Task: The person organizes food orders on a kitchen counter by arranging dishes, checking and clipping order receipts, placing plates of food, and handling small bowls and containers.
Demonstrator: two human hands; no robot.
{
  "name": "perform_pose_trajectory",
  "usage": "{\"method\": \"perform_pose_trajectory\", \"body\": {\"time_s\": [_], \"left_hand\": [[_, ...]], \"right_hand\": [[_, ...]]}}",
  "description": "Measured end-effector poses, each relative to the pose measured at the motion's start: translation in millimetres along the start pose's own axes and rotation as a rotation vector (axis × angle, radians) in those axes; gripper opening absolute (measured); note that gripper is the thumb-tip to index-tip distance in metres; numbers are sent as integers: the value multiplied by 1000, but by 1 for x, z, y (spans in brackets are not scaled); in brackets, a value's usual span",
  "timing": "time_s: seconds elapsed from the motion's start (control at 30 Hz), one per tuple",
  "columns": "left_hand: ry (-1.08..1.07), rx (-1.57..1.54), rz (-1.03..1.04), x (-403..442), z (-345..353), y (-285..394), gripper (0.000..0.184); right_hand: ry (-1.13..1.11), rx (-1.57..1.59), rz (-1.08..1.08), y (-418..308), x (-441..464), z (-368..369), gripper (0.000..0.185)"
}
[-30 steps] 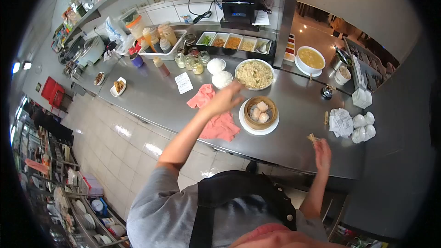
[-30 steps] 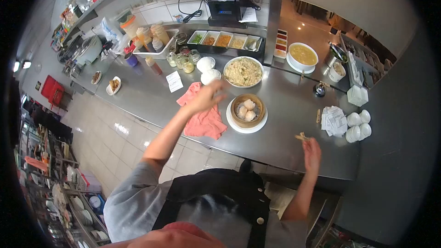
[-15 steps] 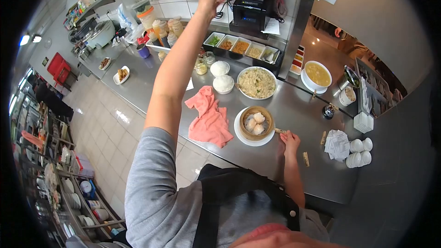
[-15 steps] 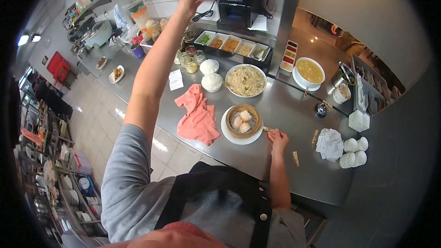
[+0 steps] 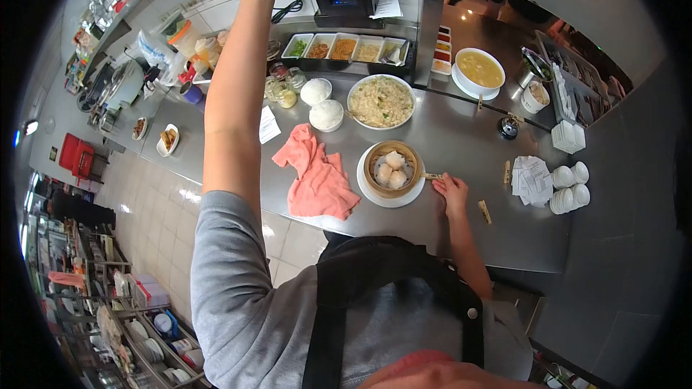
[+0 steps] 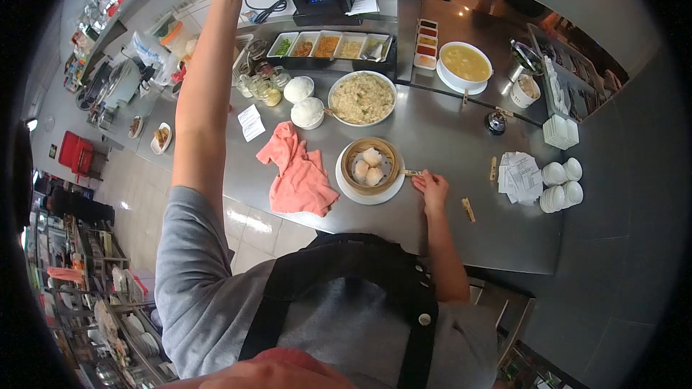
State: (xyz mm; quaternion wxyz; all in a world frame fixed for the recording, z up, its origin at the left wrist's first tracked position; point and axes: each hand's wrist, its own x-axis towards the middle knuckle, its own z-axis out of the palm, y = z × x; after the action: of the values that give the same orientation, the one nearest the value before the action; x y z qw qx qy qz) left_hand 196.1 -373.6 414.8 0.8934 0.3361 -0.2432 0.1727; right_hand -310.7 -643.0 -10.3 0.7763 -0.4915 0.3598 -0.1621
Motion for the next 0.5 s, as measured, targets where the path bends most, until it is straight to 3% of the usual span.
{"method": "perform_pose_trajectory", "body": {"time_s": [0.13, 0.2, 0.23, 0.4, 0.5], "left_hand": [[33, -68, -29, 19, -21, -11, 21], [-238, -156, -95, 71, -71, -38, 20], [-237, -156, -93, 57, -58, -29, 20], [121, -125, -62, -18, 17, 17, 9], [99, -191, -73, -6, 8, 17, 8]], "right_hand": [[-54, -12, 12, -4, -5, 0, 36], [-67, -35, 39, -8, -8, 1, 38], [-79, -55, 67, -9, -9, 1, 41], [-160, -105, 152, -7, -13, -4, 42], [-278, -181, 214, -2, -19, -1, 36]]}}
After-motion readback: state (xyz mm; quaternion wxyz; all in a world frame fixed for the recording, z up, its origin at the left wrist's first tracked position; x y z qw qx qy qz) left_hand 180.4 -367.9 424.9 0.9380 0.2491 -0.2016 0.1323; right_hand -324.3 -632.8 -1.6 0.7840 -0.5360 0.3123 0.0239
